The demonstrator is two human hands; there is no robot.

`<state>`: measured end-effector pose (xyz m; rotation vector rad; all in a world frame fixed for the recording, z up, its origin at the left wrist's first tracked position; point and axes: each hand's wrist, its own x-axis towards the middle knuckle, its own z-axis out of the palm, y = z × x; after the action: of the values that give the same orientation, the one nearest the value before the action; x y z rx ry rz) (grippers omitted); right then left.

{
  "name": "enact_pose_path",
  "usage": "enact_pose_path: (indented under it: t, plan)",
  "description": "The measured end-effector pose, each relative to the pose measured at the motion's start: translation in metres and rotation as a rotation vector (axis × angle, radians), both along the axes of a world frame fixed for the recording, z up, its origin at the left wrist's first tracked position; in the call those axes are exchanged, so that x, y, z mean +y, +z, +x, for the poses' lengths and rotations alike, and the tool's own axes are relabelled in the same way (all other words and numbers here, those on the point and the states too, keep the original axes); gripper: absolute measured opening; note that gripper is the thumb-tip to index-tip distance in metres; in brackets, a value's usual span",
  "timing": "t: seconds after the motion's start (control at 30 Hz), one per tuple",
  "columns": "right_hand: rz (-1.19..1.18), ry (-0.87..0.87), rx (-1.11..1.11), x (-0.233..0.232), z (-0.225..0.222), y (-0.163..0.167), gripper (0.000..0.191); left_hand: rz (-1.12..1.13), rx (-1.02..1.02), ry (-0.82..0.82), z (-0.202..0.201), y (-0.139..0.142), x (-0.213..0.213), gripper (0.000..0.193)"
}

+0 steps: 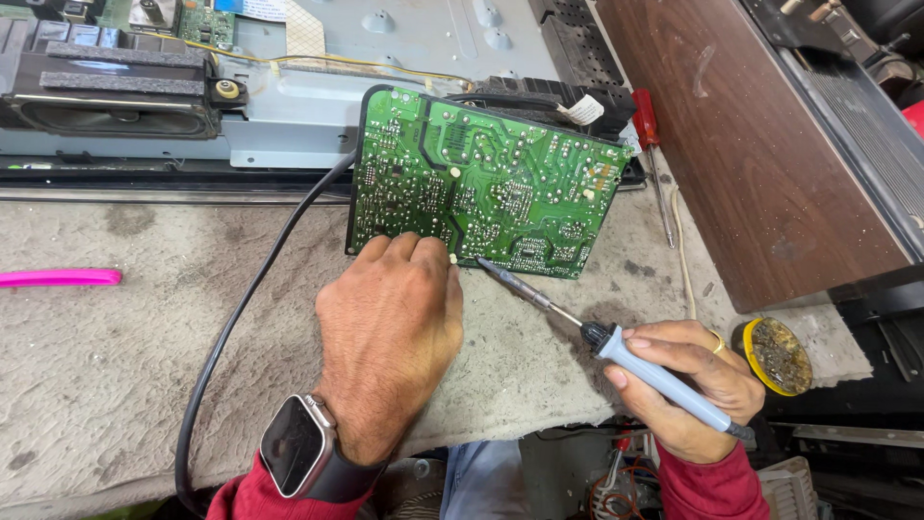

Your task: The person holds a green circuit board against a work surface with one hand and uses a soldering iron with the other to solder joints on the board, repositioning the board and continuing to solder different points along its edge.

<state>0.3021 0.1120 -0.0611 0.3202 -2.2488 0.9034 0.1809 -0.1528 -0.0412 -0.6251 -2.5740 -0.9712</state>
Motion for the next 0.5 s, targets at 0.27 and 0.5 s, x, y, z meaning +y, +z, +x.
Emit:
enact_pose_path:
  t: [0.27,0.5]
  plan:
    - [0.0,-0.001,-0.011,-0.0013,-0.0014,-0.0005,0.03,-0.011,0.018,-0.001,-0.0015,-0.0023,0.0009,0.016]
    - [-0.008,-0.048,-0.062,-0.001,-0.0014,0.0024,0.033,-0.038,-0.038,-0.006,-0.0024,-0.0018,-0.0007,0.018]
